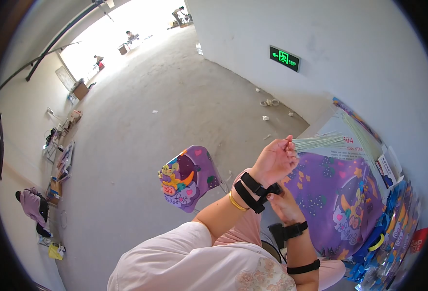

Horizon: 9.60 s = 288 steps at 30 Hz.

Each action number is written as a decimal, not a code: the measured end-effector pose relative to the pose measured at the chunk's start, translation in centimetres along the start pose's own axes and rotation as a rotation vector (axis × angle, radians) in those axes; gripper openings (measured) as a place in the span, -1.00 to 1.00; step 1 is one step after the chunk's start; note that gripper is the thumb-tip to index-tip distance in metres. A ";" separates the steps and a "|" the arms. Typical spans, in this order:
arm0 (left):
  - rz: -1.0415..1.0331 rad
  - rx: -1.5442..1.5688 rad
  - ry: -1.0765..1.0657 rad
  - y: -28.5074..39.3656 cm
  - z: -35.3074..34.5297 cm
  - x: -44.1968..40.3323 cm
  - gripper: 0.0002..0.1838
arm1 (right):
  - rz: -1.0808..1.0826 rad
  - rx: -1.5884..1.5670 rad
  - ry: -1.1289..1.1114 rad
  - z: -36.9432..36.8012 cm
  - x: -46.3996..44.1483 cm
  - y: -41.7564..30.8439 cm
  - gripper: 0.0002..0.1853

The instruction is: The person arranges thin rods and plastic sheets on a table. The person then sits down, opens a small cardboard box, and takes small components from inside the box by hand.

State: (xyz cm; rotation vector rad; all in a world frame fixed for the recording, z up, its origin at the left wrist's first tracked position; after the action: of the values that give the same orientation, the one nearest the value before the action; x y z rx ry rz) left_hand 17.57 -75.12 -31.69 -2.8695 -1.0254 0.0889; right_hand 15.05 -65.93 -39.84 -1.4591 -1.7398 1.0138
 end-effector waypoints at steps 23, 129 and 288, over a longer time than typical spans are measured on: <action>-0.222 -0.326 0.157 4.4 2.8 3.0 -0.85 | -0.210 0.168 0.251 12.0 13.5 2.6 -0.37; -0.203 -0.439 0.328 2.9 7.2 3.8 -0.84 | -0.119 -0.363 0.986 25.7 25.9 11.2 -0.70; 0.295 -0.895 0.445 -4.0 23.5 0.2 -0.77 | 0.069 0.738 0.754 30.1 4.2 -6.1 -0.85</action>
State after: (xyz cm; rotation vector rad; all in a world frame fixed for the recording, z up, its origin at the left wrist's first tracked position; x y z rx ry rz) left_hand 13.19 -70.37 -54.59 -3.4776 -0.6317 -1.2196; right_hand -14.40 -66.99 -49.46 -1.1749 -0.6728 0.8409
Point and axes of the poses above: each hand's wrist, its own x-axis away from the middle knuckle, its own z-axis out of the back of the hand, y = z × x, the point moved 6 cm from there along -x, towards the middle knuckle, and after that the axes turned 10 degrees about x, right-handed, at the moved point
